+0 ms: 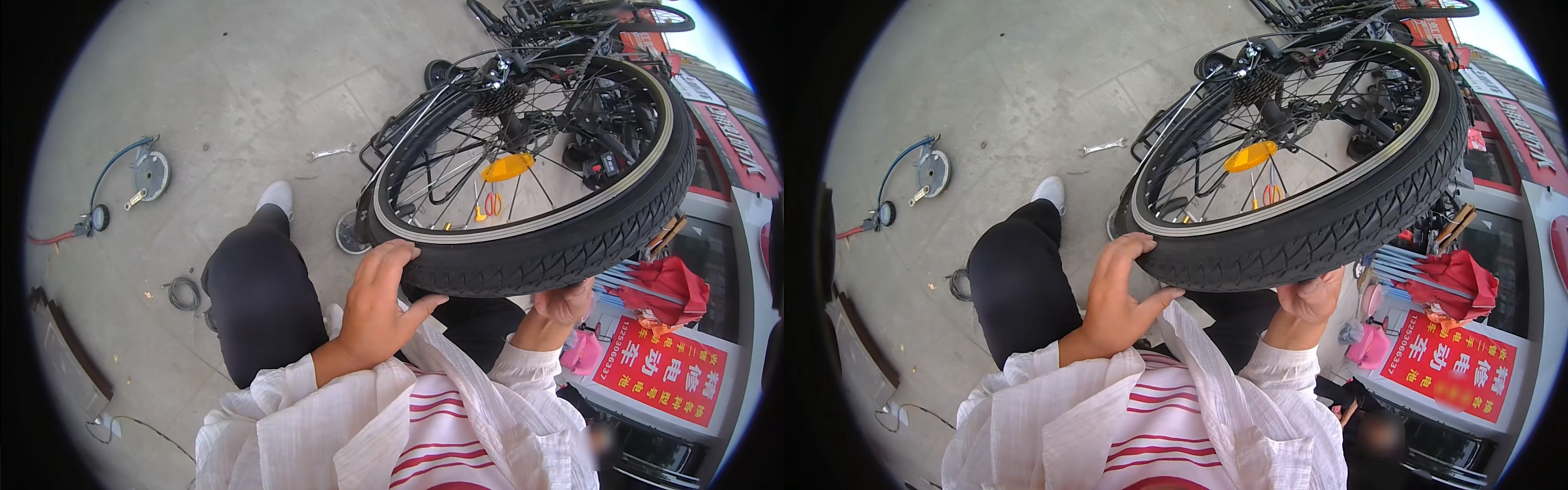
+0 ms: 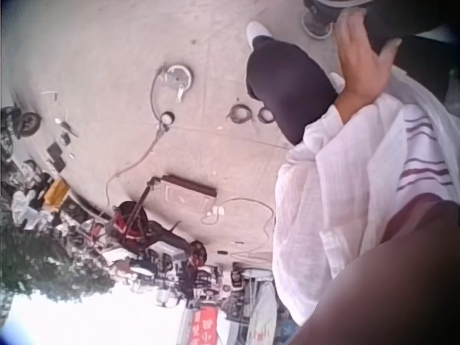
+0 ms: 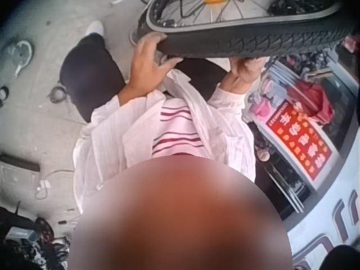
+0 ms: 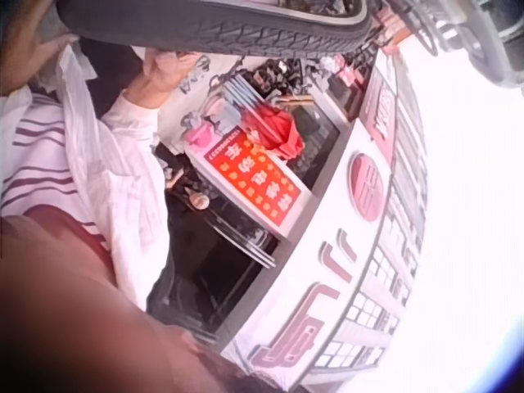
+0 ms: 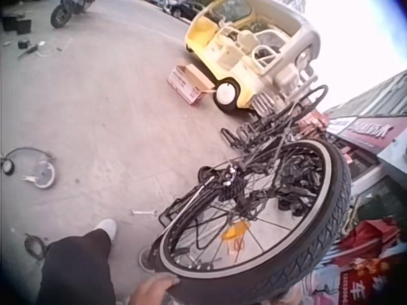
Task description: The person removes the inner tube from a bicycle tire, inspects it, and then reinstalls it into the tire. They then proceed to seat the tire bead onto the rim by hand.
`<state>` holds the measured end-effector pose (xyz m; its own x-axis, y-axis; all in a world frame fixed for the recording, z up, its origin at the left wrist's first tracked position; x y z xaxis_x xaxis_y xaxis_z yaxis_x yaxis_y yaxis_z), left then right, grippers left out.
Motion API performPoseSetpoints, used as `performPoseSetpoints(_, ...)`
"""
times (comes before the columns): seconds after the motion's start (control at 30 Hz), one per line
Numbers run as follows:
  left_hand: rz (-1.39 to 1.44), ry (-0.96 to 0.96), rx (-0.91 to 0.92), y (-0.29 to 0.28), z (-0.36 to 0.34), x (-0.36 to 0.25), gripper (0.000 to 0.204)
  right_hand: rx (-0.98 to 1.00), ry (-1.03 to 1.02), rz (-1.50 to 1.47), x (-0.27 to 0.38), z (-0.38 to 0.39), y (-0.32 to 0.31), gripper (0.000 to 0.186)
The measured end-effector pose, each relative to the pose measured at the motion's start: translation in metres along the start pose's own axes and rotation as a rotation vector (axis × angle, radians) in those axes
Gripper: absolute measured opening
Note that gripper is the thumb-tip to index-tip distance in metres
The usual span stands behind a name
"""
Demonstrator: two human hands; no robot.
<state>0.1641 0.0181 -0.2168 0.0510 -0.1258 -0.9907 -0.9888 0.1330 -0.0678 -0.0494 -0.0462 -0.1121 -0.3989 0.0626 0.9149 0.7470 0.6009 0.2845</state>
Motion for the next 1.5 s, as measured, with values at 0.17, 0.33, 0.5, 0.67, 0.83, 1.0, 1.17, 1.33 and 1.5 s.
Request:
performPoseSetpoints(0.17, -0.034, 0.027, 0.025, 0.001, 0.001, 0.006, 0.051, -0.026, 0.02, -0.072, -0.007, -0.002, 0.007, 0.052)
performPoseSetpoints(0.33, -0.119, 0.003, 0.082, 0.012, 0.002, 0.006, 0.061, -0.095, 0.049, 0.051, -0.001, -0.004, 0.005, 0.052)
performPoseSetpoints(0.5, -0.297, 0.169, 0.111, 0.038, -0.003, -0.004, 0.082, -0.182, 0.092, 0.006, 0.006, -0.024, 0.007, 0.06)
performPoseSetpoints(0.67, -0.175, 0.24, -0.113, 0.055, -0.016, -0.021, 0.093, -0.031, 0.086, 0.028, 0.019, -0.027, 0.009, 0.052)
performPoseSetpoints(0.83, -0.369, 0.142, -0.354, 0.051, -0.024, -0.019, 0.065, 0.133, 0.035, -0.128, 0.014, -0.026, -0.004, 0.046)
performPoseSetpoints(1.0, -0.279, 0.151, -0.371, 0.048, -0.029, -0.018, 0.036, 0.202, -0.208, -0.4, 0.02, -0.032, -0.011, 0.045)
performPoseSetpoints(1.17, -0.326, 0.166, -0.321, 0.051, -0.033, -0.027, 0.029, 0.328, -0.266, -0.529, 0.025, -0.047, -0.006, 0.039)
performPoseSetpoints(1.33, -0.426, 0.146, -0.29, 0.052, -0.032, -0.024, 0.026, 0.391, -0.265, -0.47, 0.027, -0.053, -0.015, 0.041)
performPoseSetpoints(1.5, -0.25, 0.152, -0.304, 0.051, -0.031, -0.015, 0.033, 0.099, -0.055, -0.474, -0.022, -0.038, -0.034, 0.031)
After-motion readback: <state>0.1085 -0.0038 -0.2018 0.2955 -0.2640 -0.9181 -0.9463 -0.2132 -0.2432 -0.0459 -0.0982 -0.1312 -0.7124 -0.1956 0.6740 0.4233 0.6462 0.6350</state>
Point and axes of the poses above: each hand's wrist, its own z-axis away from the middle knuckle, its own y-axis out of the palm, x = y × z, the point moved 8 cm from there along -z, towards the middle knuckle, and after that the axes turned 13 degrees about x, right-handed, at the moved point
